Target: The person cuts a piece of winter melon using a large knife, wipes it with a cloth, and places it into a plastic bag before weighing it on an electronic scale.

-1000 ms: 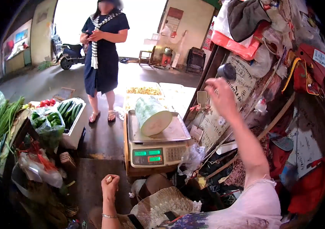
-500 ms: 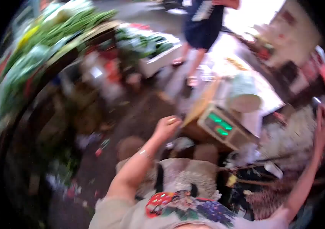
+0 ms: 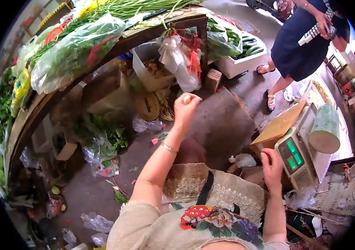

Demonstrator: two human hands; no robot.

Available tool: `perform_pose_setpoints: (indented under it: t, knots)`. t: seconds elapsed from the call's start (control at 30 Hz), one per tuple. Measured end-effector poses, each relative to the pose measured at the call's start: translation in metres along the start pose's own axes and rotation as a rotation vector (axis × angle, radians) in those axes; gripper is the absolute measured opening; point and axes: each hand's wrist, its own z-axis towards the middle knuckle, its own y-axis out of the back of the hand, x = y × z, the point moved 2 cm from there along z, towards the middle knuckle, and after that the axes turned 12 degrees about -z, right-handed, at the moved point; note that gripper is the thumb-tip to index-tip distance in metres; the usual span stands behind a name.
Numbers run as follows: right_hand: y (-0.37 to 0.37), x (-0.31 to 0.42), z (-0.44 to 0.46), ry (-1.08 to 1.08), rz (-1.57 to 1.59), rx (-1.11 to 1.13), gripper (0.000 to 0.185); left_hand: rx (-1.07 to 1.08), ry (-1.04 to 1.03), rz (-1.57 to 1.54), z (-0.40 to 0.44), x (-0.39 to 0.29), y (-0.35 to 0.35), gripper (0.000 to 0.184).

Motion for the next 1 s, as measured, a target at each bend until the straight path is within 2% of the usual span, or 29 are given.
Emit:
perform_pose_setpoints:
  t: [0.03, 0.13, 0.23, 0.27, 0.33, 0.37, 0.4, 0.43, 0.53, 0.57, 0.67, 0.77, 0.8, 0.87, 0.93, 0.97, 1.0]
  knots:
    - [-0.019, 0.000, 0.005, -0.053, 0.077, 0.037, 0.013, -0.033, -0.001, 0.046, 0.013, 0.009, 0.012, 0.005]
    - [-0.066, -0.003, 0.017, -0.007, 0.143, 0.079, 0.013, -0.060, 0.002, 0.096, 0.053, 0.051, 0.038, 0.006]
    - [-0.100, -0.012, 0.022, 0.000, 0.165, 0.144, 0.014, -0.162, 0.027, 0.353, 0.092, 0.085, 0.044, 0.010]
    - [-0.107, -0.018, 0.021, -0.053, 0.173, 0.196, 0.015, -0.183, 0.093, 0.388, 0.105, 0.091, 0.043, 0.014]
    - [-0.115, -0.023, 0.022, -0.077, 0.194, 0.236, 0.016, -0.240, 0.108, 0.223, 0.123, 0.101, 0.035, 0.021]
    - [-0.118, -0.025, 0.025, -0.097, 0.192, 0.234, 0.016, -0.248, 0.145, 0.280, 0.137, 0.108, 0.034, 0.031]
    - [-0.121, -0.026, 0.028, -0.116, 0.213, 0.285, 0.016, -0.240, 0.098, 0.249, 0.155, 0.125, 0.038, 0.040]
    - [-0.123, -0.026, 0.030, -0.135, 0.235, 0.337, 0.016, -0.261, 0.102, 0.241, 0.175, 0.145, 0.045, 0.033]
    - [-0.125, -0.025, 0.040, -0.169, 0.233, 0.372, 0.016, -0.366, 0.095, 0.238, 0.211, 0.156, 0.041, 0.033]
    - [-0.128, -0.029, 0.040, -0.156, 0.252, 0.371, 0.016, -0.358, 0.132, 0.279, 0.221, 0.153, 0.038, 0.042]
    - [-0.128, -0.032, 0.042, -0.131, 0.233, 0.374, 0.016, -0.355, 0.097, 0.392, 0.246, 0.161, 0.042, 0.027]
    - [-0.125, -0.032, 0.043, -0.175, 0.263, 0.406, 0.015, -0.336, 0.117, 0.435, 0.247, 0.151, 0.046, 0.022]
    - [-0.124, -0.033, 0.040, -0.189, 0.269, 0.406, 0.015, -0.324, 0.067, 0.366, 0.245, 0.156, 0.052, 0.021]
    - [-0.123, -0.034, 0.041, -0.164, 0.266, 0.395, 0.015, -0.247, -0.044, 0.480, 0.267, 0.197, 0.097, 0.017]
    - [-0.125, -0.036, 0.037, -0.157, 0.271, 0.378, 0.015, -0.286, 0.065, 0.531, 0.235, 0.159, 0.079, 0.017]
    - [-0.124, -0.036, 0.036, -0.149, 0.267, 0.381, 0.015, -0.230, 0.035, 0.534, 0.238, 0.161, 0.089, 0.012]
    - [-0.123, -0.036, 0.035, -0.136, 0.262, 0.384, 0.015, -0.204, 0.034, 0.289, 0.227, 0.157, 0.086, 0.015]
